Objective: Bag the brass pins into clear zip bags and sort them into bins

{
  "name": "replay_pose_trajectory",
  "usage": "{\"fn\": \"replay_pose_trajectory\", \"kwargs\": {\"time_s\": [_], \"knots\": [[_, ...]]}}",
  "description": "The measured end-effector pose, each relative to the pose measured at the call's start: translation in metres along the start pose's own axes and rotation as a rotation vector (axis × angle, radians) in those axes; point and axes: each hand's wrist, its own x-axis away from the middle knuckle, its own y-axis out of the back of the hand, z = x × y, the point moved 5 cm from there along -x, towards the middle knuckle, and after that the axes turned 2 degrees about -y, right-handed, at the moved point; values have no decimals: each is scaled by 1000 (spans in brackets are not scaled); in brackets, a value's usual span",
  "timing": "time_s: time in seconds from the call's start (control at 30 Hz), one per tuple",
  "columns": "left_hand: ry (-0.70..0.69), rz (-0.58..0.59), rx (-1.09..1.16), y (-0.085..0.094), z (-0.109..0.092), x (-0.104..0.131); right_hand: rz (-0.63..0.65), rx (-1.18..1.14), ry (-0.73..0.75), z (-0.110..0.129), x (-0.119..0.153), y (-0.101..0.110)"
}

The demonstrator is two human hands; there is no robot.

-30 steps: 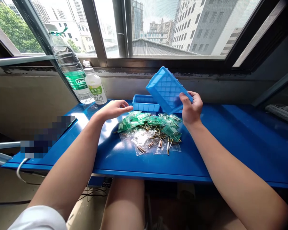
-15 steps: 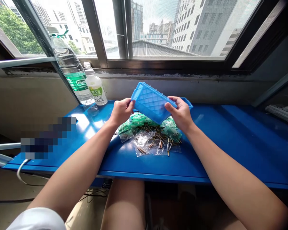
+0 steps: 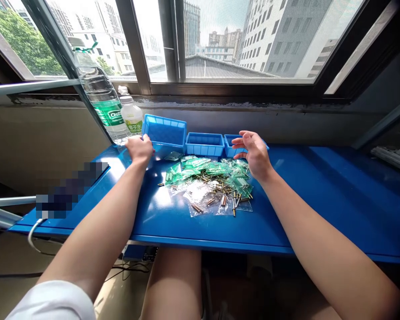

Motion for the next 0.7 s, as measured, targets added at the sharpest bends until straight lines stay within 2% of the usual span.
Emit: {"fn": "replay_pose_trajectory", "kwargs": {"time_s": [0.2, 0.43, 0.6, 0.7], "knots": [[128, 35, 148, -6, 13, -5, -8, -16, 15, 1, 0, 1], [246, 83, 254, -11, 16, -2, -6, 19, 21, 1, 0, 2], [254, 110, 184, -8, 18, -3, -8, 33, 31, 1, 0, 4], [143, 9, -33, 3, 15, -5, -54, 110, 71, 0, -3, 9]]}}
